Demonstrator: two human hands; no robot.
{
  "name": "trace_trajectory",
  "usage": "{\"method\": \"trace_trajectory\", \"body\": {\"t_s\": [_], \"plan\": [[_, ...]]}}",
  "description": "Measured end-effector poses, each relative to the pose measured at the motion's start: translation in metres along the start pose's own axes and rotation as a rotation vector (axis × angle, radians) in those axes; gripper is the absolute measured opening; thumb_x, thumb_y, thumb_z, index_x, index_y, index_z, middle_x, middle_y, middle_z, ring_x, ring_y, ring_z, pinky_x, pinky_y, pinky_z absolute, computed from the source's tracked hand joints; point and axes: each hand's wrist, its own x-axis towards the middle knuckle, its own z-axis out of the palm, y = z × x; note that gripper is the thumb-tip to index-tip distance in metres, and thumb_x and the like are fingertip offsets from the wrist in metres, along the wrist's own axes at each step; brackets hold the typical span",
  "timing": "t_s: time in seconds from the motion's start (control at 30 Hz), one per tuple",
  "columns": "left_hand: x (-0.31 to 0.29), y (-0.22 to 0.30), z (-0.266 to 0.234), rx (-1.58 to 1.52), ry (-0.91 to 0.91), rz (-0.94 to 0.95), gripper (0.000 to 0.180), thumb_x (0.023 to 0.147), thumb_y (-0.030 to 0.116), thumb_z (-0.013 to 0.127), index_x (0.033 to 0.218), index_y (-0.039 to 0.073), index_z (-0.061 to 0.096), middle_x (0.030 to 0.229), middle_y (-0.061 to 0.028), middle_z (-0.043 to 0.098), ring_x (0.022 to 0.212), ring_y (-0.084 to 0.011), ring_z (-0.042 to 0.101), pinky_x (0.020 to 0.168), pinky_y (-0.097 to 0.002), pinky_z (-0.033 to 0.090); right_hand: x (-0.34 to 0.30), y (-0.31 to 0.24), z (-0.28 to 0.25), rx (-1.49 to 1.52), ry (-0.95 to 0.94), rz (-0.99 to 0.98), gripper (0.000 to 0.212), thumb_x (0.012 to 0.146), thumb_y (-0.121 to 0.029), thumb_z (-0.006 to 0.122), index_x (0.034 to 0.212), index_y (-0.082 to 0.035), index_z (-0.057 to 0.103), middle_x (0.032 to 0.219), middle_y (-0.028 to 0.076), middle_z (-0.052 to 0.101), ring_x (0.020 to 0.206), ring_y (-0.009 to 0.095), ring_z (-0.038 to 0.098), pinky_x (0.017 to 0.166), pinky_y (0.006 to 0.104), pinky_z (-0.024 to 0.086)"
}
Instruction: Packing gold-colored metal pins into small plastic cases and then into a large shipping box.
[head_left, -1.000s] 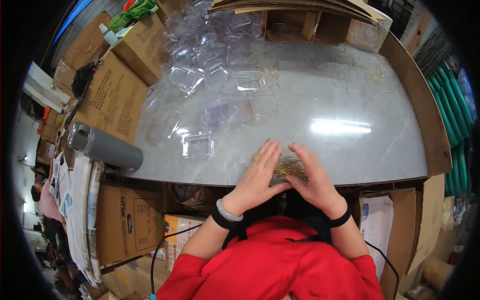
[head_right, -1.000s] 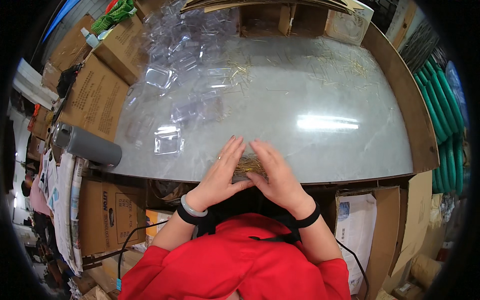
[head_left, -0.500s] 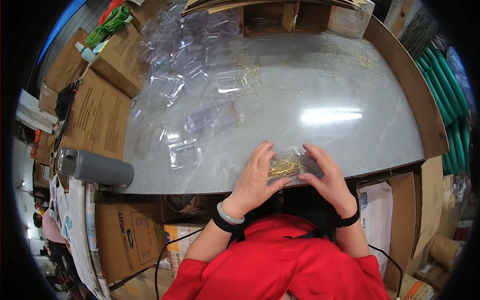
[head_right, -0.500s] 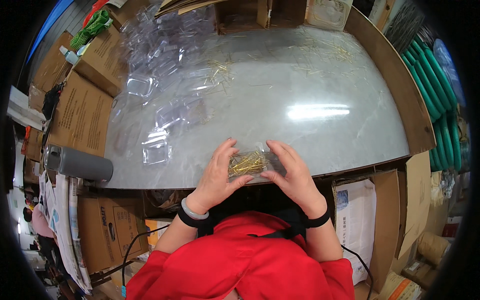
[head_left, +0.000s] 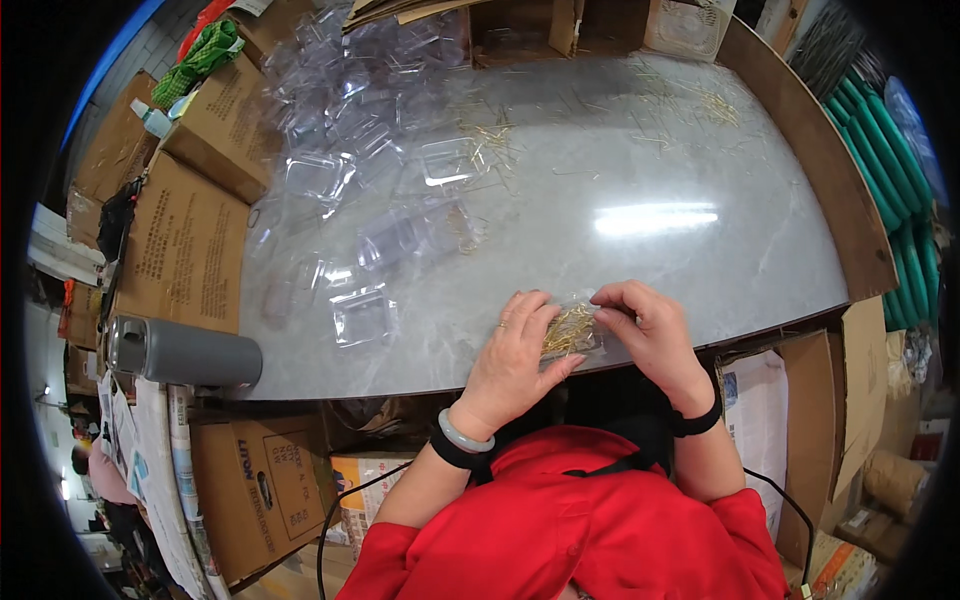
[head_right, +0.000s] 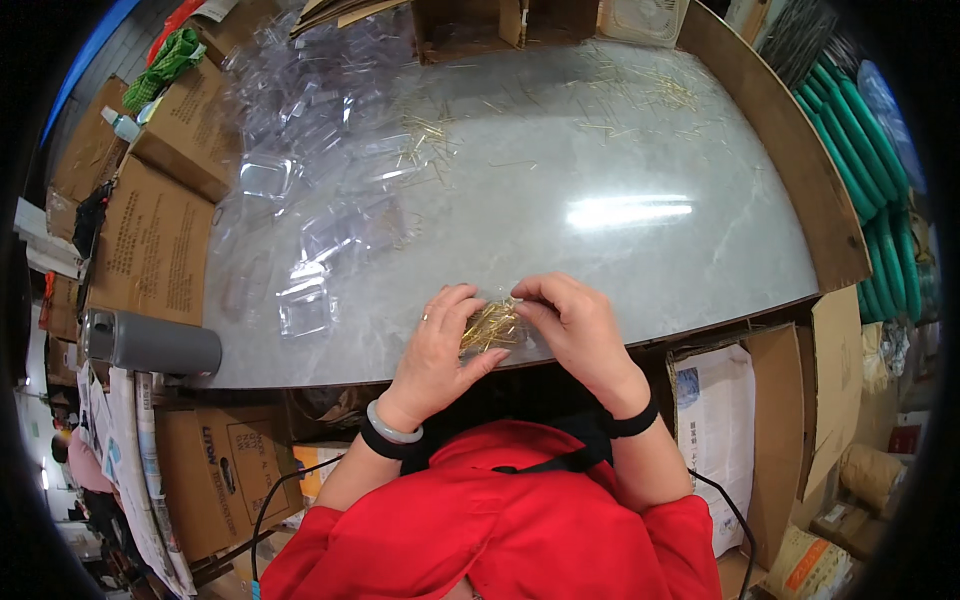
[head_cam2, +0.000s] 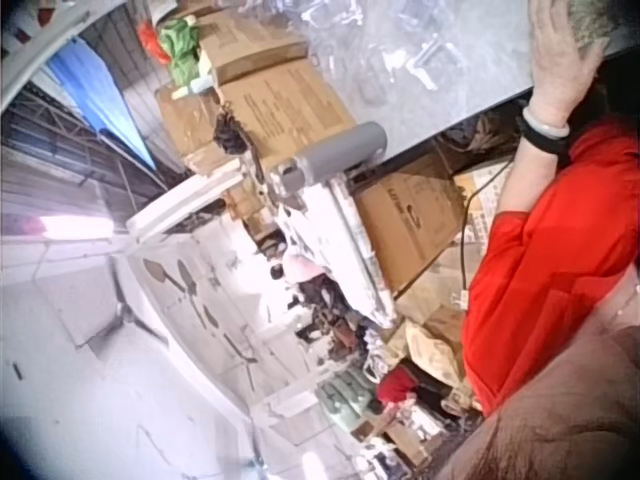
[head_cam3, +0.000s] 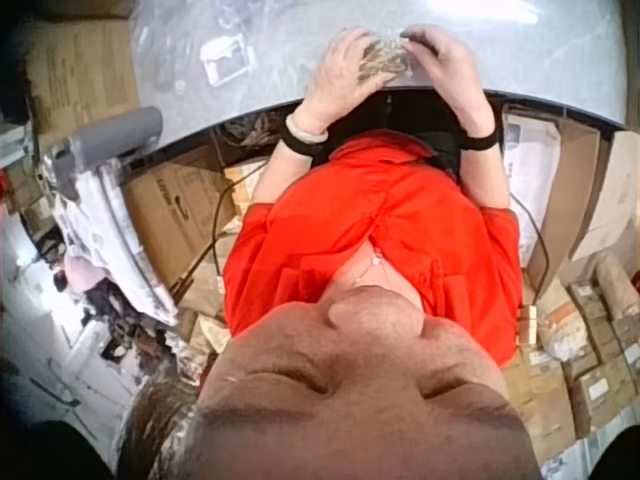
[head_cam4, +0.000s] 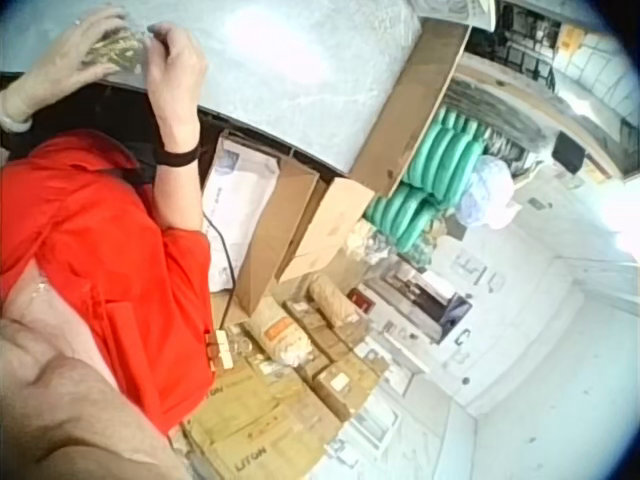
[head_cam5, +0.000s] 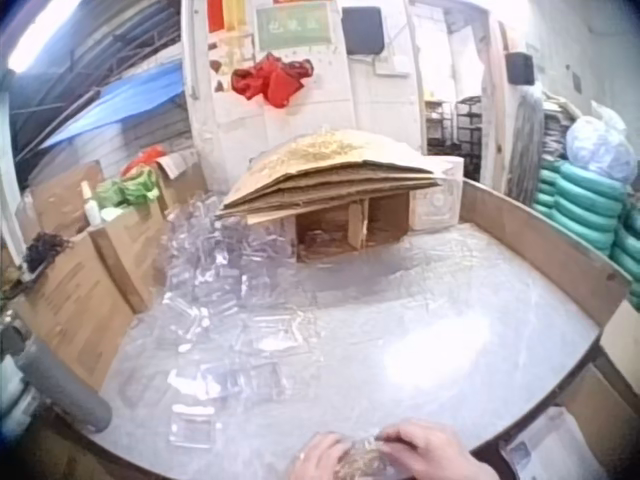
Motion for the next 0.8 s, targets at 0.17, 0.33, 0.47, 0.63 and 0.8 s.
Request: {"method": "trace_trajectory", "body": {"t_s": [0.17, 0.33, 0.47, 0.63, 0.8], "plan": [[0.002, 0.000, -0.003, 0.012, -0.003, 0.016, 0.060, 0.082, 0.026, 0.081, 0.127, -0.001, 0.053, 0.136, -0.0207, 0.049, 0.130, -0.0430, 0.047, 0.106, -0.0486, 0.044, -0.002, 0.001, 0.011, -0.100, 0.034, -0.138, 0.011, 0.089, 0.000, 0.068, 0.100, -0.002, 0.066, 0.092, 0.013, 0.063, 0.083, 0.033, 0.064, 0.074, 0.0389, 0.052], [0.000, 0.000, -0.002, 0.026, 0.012, 0.033, 0.058, 0.082, 0.026, 0.081, 0.126, -0.001, 0.055, 0.134, -0.0204, 0.049, 0.130, -0.0433, 0.047, 0.104, -0.0490, 0.045, -0.019, 0.001, -0.004, -0.105, 0.018, -0.045, 0.008, 0.089, -0.003, 0.069, 0.095, -0.001, 0.064, 0.093, 0.013, 0.062, 0.084, 0.034, 0.063, 0.073, 0.0398, 0.052], [0.000, 0.001, -0.001, 0.008, 0.009, 0.017, 0.056, 0.081, 0.025, 0.082, 0.125, 0.001, 0.058, 0.133, -0.0197, 0.052, 0.126, -0.0426, 0.050, 0.106, -0.0492, 0.044, -0.025, 0.004, -0.004, -0.252, -0.057, -0.075, 0.008, 0.091, -0.005, 0.069, 0.092, -0.001, 0.062, 0.092, 0.014, 0.060, 0.081, 0.034, 0.061, 0.071, 0.0403, 0.051], [0.001, 0.001, -0.003, 0.011, 0.024, 0.032, 0.056, 0.080, 0.027, 0.083, 0.125, 0.002, 0.060, 0.129, -0.0192, 0.055, 0.122, -0.0420, 0.053, 0.111, -0.0511, 0.041, -0.016, 0.003, -0.010, -0.056, -0.016, -0.014, 0.010, 0.092, -0.008, 0.068, 0.089, -0.001, 0.061, 0.090, 0.015, 0.058, 0.078, 0.033, 0.059, 0.069, 0.0412, 0.049], [0.002, -0.001, -0.002, -0.006, 0.023, 0.042, 0.057, 0.079, 0.028, 0.084, 0.124, 0.003, 0.061, 0.128, -0.0188, 0.056, 0.121, -0.0420, 0.054, 0.111, -0.0526, 0.040, -0.016, 0.008, 0.008, 0.030, -0.013, -0.044, 0.010, 0.091, -0.008, 0.070, 0.094, -0.001, 0.066, 0.094, 0.013, 0.059, 0.081, 0.031, 0.060, 0.071, 0.0392, 0.050]]}}
